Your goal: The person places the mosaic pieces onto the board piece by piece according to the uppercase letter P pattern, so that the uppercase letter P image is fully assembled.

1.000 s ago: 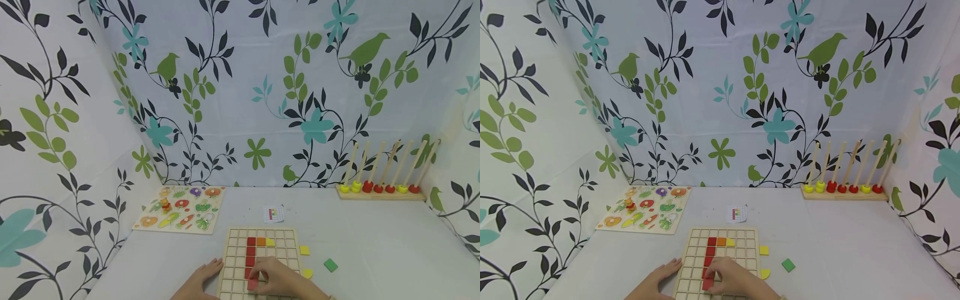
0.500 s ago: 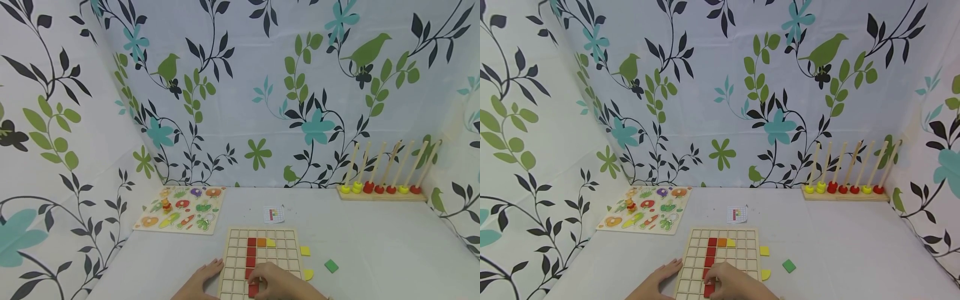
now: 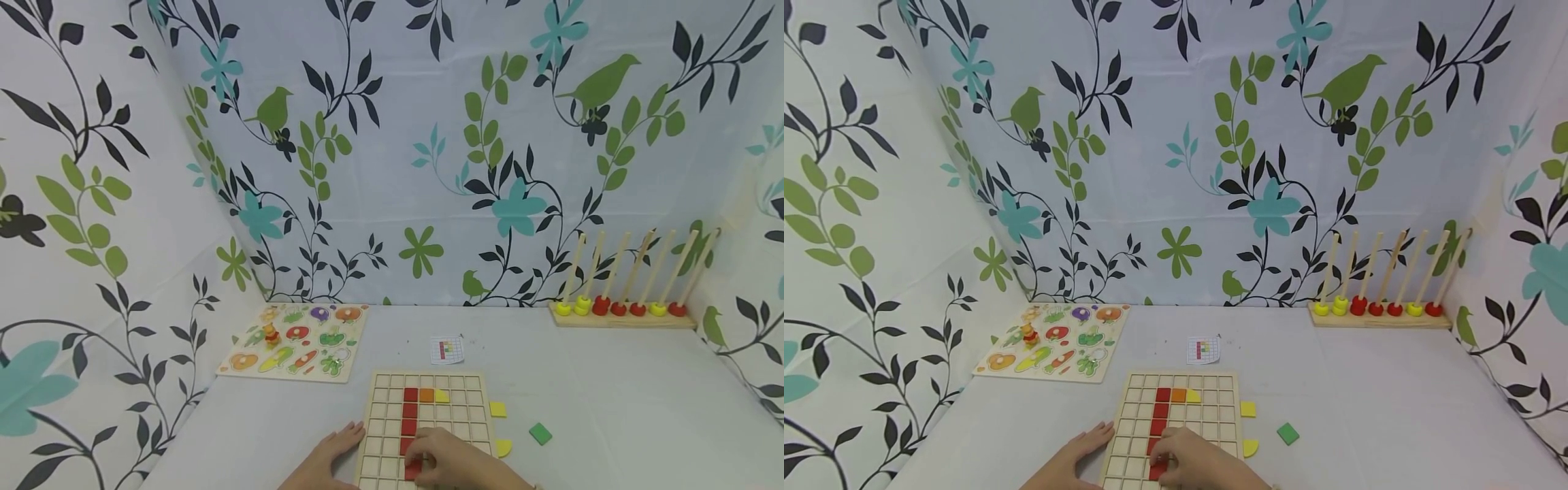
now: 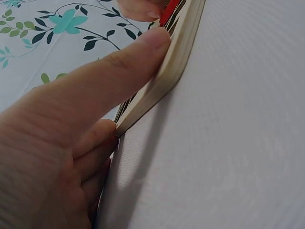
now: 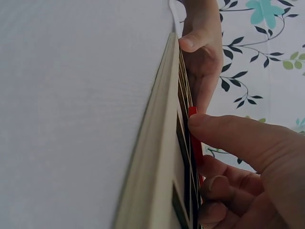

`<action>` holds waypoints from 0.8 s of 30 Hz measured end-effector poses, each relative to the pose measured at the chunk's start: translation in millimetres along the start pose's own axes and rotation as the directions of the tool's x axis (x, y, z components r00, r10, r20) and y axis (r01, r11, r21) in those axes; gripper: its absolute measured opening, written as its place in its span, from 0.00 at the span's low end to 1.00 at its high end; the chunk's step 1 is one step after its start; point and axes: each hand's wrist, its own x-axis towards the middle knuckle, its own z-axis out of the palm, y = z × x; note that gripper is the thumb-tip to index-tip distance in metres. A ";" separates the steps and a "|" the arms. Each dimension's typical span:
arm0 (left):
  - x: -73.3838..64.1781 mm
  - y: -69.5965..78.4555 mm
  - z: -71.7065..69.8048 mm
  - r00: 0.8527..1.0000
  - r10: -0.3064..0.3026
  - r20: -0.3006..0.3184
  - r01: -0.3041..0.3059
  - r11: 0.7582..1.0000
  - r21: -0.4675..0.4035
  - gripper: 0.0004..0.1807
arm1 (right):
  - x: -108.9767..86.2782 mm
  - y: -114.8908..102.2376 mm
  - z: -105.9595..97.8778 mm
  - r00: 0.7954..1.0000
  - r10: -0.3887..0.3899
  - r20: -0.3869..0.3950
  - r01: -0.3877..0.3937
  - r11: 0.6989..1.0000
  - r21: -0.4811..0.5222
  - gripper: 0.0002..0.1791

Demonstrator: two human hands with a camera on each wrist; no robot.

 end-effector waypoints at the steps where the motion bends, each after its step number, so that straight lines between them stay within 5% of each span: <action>1: -0.3 0.2 0.2 1.000 0.001 0.000 -0.001 1.000 0.000 0.45 | 0.1 0.1 0.1 1.000 -0.004 -0.001 0.004 1.000 -0.002 0.13; 10: -1.3 3.2 0.8 1.000 -0.026 -0.004 0.026 1.000 -0.009 0.46 | 0.4 0.2 -0.1 0.999 -0.043 -0.006 0.043 0.998 -0.047 0.11; 17: -0.7 5.1 -0.7 0.999 -0.010 -0.032 0.010 1.000 0.007 0.48 | 5.7 3.2 -2.9 0.986 -0.162 -0.047 0.151 0.972 -0.179 0.08; 24: -1.0 2.4 0.3 0.999 0.009 -0.031 -0.009 1.000 0.020 0.48 | 5.6 4.5 -1.3 0.986 -0.155 -0.055 0.141 0.969 -0.203 0.09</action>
